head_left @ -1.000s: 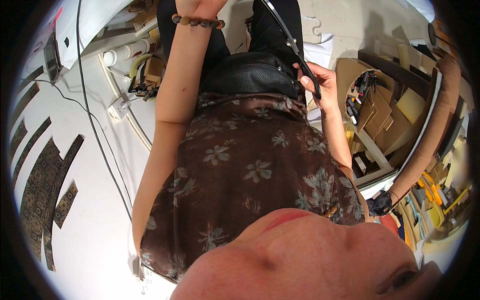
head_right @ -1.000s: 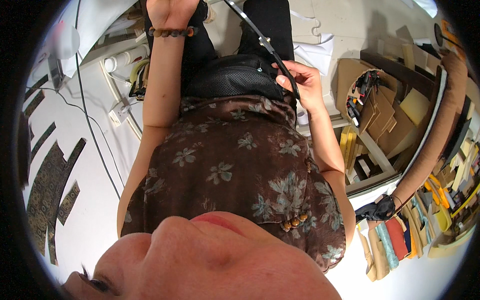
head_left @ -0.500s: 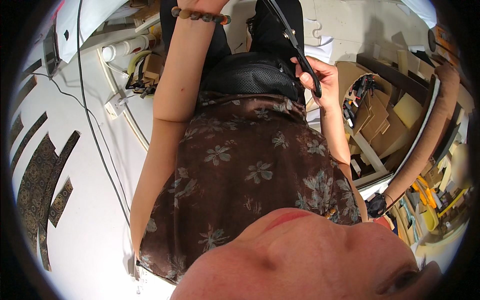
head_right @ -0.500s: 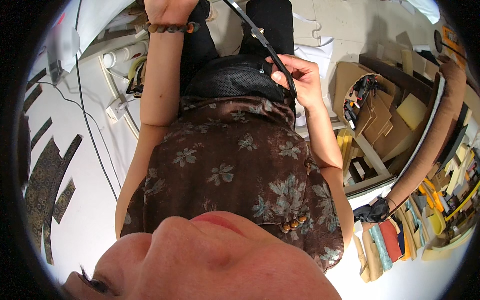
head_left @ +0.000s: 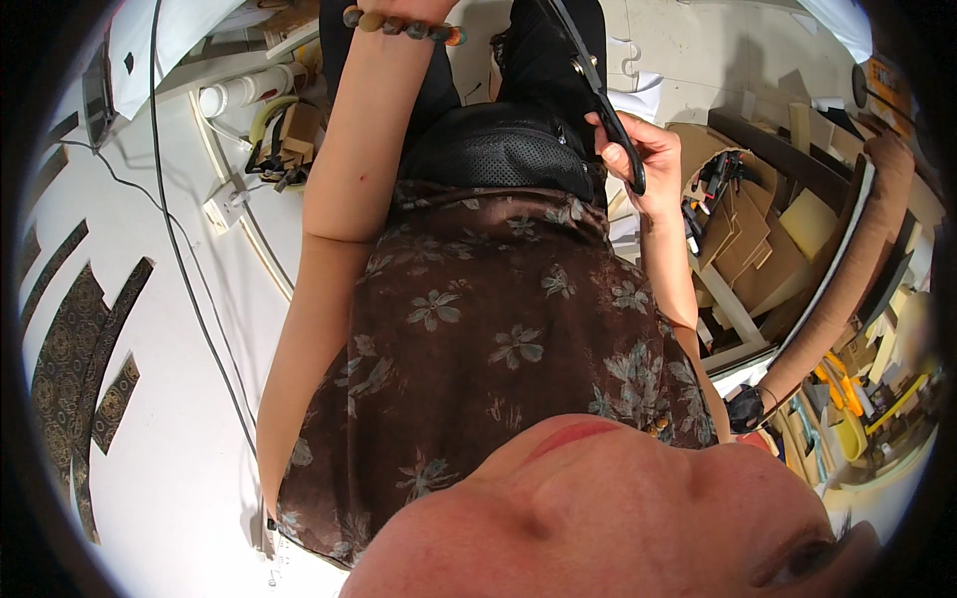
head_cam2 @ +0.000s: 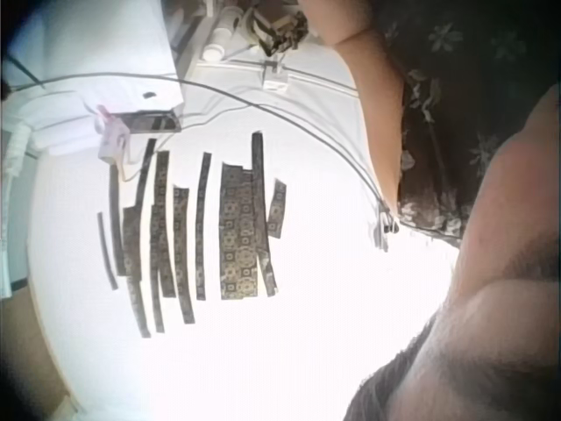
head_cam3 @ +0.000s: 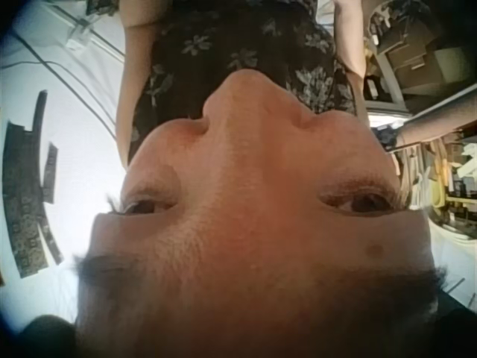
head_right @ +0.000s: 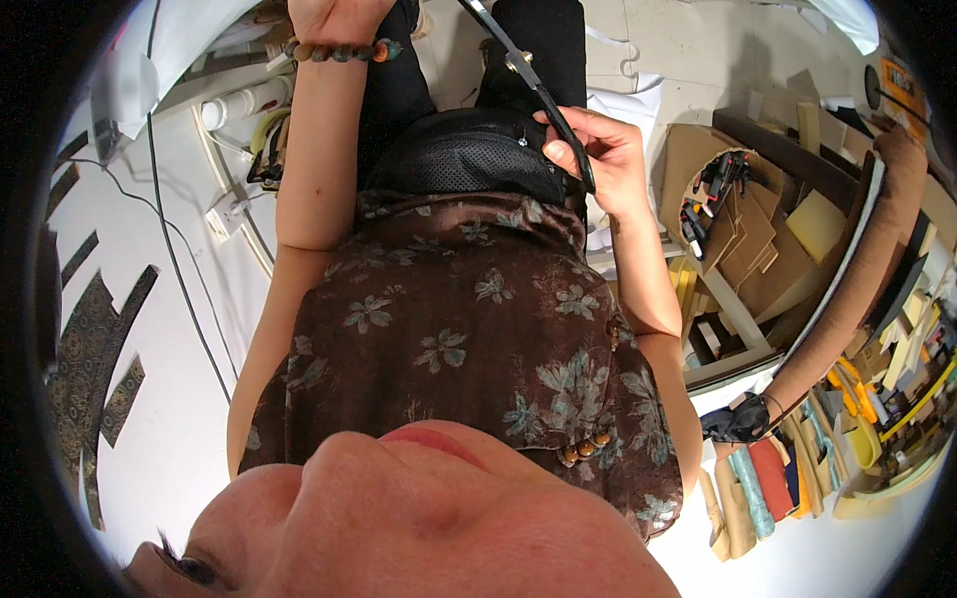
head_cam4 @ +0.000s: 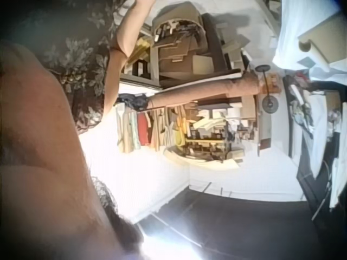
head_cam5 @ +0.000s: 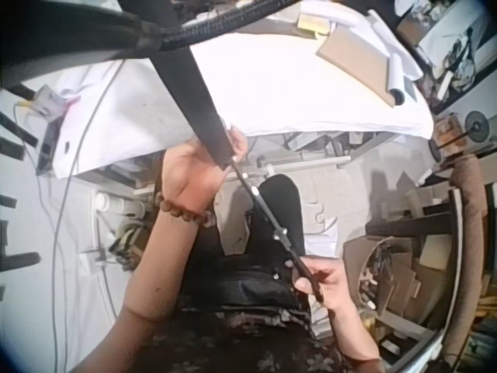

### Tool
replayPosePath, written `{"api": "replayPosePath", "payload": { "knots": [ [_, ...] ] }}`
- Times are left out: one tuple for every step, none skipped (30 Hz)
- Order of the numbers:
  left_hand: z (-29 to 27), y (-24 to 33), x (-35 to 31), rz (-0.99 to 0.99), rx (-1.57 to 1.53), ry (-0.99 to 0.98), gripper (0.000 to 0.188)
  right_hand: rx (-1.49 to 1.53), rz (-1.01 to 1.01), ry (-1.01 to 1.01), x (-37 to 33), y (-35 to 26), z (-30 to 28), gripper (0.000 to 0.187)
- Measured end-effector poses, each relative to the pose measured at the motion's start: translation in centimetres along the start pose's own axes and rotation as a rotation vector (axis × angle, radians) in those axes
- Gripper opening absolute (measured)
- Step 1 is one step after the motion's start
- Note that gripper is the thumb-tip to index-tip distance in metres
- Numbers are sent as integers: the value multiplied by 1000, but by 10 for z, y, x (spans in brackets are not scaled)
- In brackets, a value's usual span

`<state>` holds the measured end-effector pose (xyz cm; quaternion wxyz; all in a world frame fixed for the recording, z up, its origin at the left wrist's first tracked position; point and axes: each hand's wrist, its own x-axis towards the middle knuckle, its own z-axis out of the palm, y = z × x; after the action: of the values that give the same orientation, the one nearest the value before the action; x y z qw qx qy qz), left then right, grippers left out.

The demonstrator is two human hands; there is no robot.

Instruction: The person aligns a black strip along the edge of a brown cardboard piece, presses it down, and trims the excess with scissors. They repeat this process for another edge, then handle a separate black strap.

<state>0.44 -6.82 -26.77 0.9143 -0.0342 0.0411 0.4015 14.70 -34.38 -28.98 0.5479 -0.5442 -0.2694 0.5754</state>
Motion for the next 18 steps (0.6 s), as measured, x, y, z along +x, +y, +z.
{"api": "replayPosePath", "payload": {
  "knots": [
    [0, 0, 0, -1, -14, -4, 20, -2, -5, 2, 0, -1, 0, 38],
    [-1, 0, 0, -2, -29, -9, 20, -4, -10, 3, 0, -2, 0, 38],
    [-1, 0, 0, -4, -43, -14, 20, -8, -13, 7, 0, -2, 0, 38],
    [0, 0, 0, -6, -45, -14, 20, -11, -16, 10, 0, -2, 0, 38],
    [1, 0, 0, -7, -46, -14, 20, -16, -17, 13, 0, -1, -1, 38],
    [2, 0, -1, -8, -48, -15, 19, -23, -10, 15, 0, -2, -2, 38],
    [2, 1, -1, -7, -38, -15, 20, -31, -3, 16, 0, -2, -3, 38],
    [1, 1, 0, -5, -29, -14, 20, -41, 12, 16, -1, -4, -4, 38],
    [1, 1, 0, -5, -20, -14, 20, -51, 27, 18, -1, -5, -4, 38],
    [0, 2, 0, 3, 27, -16, 21, -52, 17, 21, -1, -6, -3, 38],
    [0, 2, 0, 11, 75, -18, 21, -53, 7, 25, 0, -7, -2, 38],
    [0, 3, 0, 20, 122, -20, 22, -54, -3, 28, 1, -7, -1, 38],
    [-1, 3, 0, 13, 143, -38, 23, -55, 0, 26, 1, -8, -1, 38],
    [-3, 4, 1, 5, 165, -56, 24, -56, 3, 25, 1, -8, -2, 38],
    [-4, 5, 1, -1, 187, -73, 24, -57, 6, 22, 1, -8, -2, 38],
    [-5, 6, 2, -6, 224, -117, 25, -55, 11, 21, 1, -8, -3, 38],
    [-7, 7, 2, -12, 262, -162, 25, -54, 16, 20, 1, -9, -3, 37],
    [-8, 8, 2, -17, 299, -207, 26, -53, 21, 19, 1, -9, -4, 37]
  ]
}}
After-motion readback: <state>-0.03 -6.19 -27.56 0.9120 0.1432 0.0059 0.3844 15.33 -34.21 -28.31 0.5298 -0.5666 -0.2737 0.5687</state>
